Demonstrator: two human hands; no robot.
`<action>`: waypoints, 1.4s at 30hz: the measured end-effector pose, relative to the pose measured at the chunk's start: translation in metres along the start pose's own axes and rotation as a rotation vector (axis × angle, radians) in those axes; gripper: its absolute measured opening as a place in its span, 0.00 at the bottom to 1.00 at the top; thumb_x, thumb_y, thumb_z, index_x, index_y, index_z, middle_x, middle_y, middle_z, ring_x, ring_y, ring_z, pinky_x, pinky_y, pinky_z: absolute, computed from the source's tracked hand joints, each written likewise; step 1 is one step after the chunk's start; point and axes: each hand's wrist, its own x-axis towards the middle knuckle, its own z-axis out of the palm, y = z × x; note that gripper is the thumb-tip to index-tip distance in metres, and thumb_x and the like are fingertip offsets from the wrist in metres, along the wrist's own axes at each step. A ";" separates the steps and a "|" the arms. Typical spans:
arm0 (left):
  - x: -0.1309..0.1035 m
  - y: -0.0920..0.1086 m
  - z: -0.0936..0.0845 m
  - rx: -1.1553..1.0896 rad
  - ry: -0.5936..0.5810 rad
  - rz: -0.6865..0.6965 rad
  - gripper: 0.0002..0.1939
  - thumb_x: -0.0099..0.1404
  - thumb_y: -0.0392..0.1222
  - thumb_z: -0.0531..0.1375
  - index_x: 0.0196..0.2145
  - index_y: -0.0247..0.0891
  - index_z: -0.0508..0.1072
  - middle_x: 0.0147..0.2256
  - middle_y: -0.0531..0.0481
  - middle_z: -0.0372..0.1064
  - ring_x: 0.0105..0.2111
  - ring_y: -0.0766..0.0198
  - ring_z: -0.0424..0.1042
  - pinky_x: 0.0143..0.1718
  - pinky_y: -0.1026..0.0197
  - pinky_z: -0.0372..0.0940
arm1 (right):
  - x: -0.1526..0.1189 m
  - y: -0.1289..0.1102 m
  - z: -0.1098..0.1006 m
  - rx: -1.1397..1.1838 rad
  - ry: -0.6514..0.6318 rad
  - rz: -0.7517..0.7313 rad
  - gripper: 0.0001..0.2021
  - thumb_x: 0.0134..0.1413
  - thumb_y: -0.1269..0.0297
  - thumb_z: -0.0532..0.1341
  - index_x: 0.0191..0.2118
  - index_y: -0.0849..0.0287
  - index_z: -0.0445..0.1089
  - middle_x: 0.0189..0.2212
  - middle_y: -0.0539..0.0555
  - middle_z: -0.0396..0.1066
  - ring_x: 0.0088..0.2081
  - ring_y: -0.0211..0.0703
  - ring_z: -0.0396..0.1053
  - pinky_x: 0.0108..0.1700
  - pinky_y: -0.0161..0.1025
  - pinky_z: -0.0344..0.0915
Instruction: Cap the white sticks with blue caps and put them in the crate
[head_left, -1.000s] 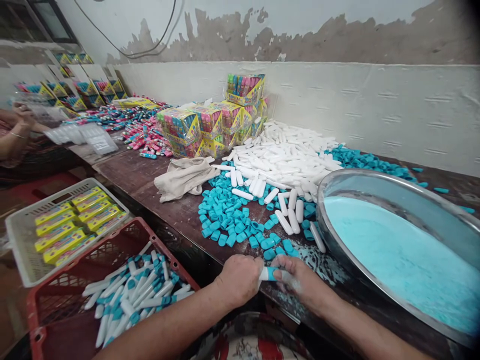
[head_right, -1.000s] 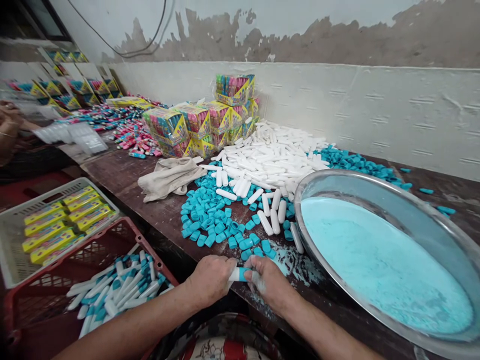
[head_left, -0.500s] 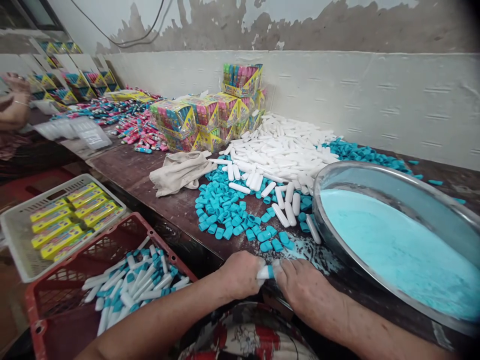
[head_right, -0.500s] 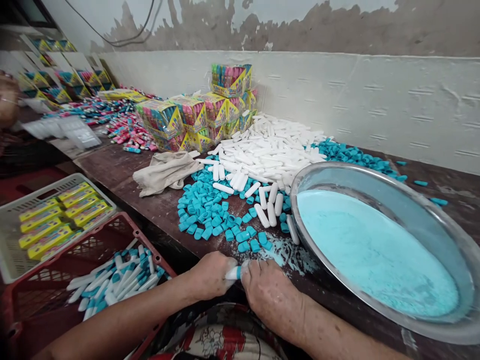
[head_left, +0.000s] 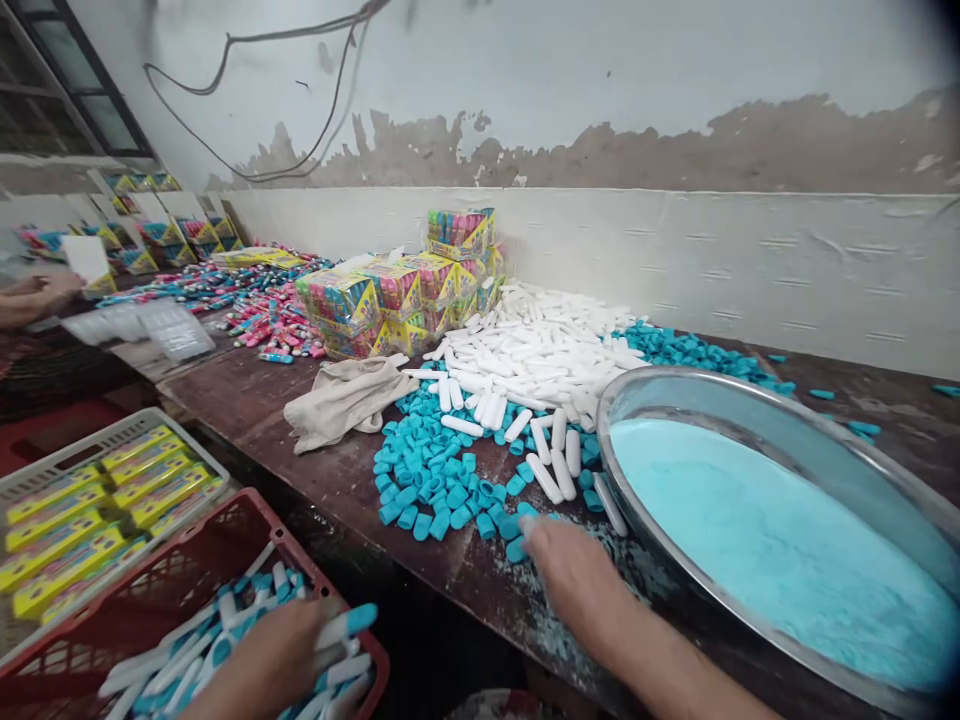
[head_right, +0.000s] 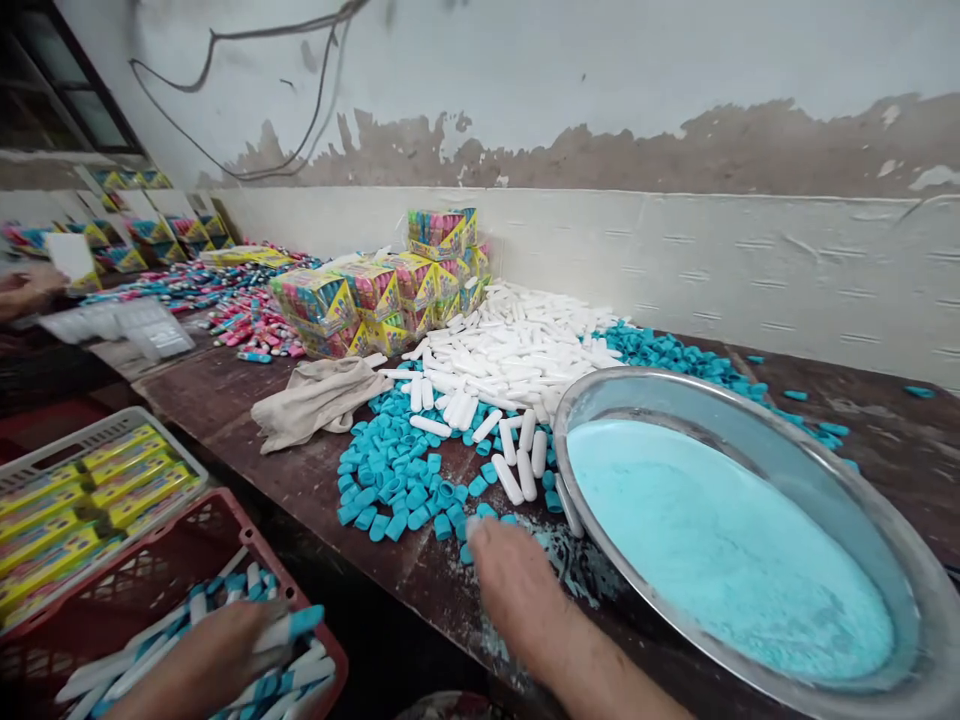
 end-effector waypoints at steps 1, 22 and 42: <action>-0.005 -0.022 0.001 0.074 -0.016 -0.072 0.13 0.52 0.43 0.54 0.35 0.41 0.71 0.33 0.46 0.72 0.36 0.52 0.71 0.38 0.55 0.63 | 0.006 0.010 0.001 -0.020 -0.031 0.100 0.11 0.50 0.79 0.51 0.38 0.62 0.66 0.29 0.55 0.68 0.30 0.42 0.66 0.32 0.37 0.56; 0.059 0.165 -0.025 -0.463 0.175 0.675 0.13 0.61 0.38 0.53 0.44 0.37 0.68 0.40 0.47 0.68 0.40 0.61 0.67 0.44 0.61 0.60 | -0.013 0.008 -0.043 0.366 -0.046 0.139 0.08 0.53 0.68 0.54 0.37 0.59 0.69 0.32 0.54 0.70 0.34 0.42 0.68 0.35 0.35 0.60; 0.070 0.164 0.031 -0.591 0.477 0.507 0.11 0.58 0.46 0.57 0.39 0.42 0.71 0.36 0.52 0.73 0.37 0.64 0.72 0.39 0.68 0.67 | -0.109 0.136 -0.103 0.458 0.219 0.471 0.10 0.56 0.63 0.52 0.32 0.59 0.68 0.28 0.53 0.70 0.30 0.39 0.67 0.34 0.33 0.61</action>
